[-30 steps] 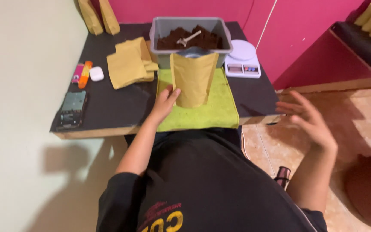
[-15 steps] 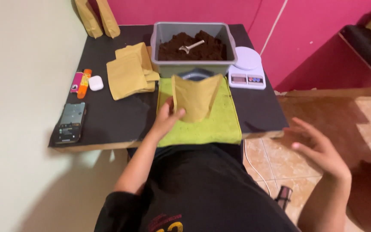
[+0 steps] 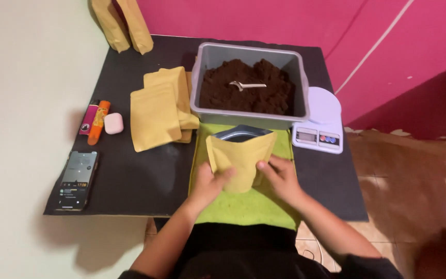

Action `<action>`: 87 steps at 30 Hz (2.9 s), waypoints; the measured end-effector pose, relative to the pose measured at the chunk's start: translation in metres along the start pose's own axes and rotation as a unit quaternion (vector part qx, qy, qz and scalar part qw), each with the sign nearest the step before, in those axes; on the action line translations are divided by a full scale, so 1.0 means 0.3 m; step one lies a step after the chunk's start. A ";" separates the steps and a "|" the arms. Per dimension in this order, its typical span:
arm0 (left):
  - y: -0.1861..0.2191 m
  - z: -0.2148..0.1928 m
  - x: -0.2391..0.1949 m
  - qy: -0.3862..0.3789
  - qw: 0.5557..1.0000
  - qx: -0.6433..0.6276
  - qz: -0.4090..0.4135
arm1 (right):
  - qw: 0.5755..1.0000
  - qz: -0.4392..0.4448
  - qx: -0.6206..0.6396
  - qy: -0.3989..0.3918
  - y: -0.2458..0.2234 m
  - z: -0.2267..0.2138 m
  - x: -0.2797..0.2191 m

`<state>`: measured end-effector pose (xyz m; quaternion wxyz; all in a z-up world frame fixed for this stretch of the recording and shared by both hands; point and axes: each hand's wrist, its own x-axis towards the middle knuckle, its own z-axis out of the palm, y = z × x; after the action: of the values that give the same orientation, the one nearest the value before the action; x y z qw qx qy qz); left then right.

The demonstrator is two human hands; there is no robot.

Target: Scooping ground coffee from a container into small pouches, weighing them on a digital scale, and organizing the filled pouches.

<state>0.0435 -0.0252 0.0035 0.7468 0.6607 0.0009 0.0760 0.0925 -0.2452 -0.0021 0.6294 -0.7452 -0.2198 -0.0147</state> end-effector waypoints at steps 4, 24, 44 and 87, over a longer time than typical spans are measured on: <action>-0.051 -0.012 0.006 -0.058 0.993 0.038 -0.090 | 0.996 0.075 0.050 0.025 0.105 0.042 -0.038; 0.125 0.032 0.013 -0.133 0.988 0.076 -0.020 | 0.999 0.000 0.052 0.010 -0.023 -0.055 -0.091; -0.130 0.139 -0.010 -0.025 0.995 -0.056 0.076 | 0.994 0.002 0.095 0.058 0.126 0.127 -0.125; 0.083 0.060 -0.038 -0.074 0.989 0.084 -0.099 | 0.997 0.062 -0.002 -0.041 -0.049 0.084 -0.097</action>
<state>0.0313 -0.0414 0.0293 0.6903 0.7217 0.0168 -0.0478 0.0549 -0.2288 -0.0023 0.6177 -0.7589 -0.1988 0.0547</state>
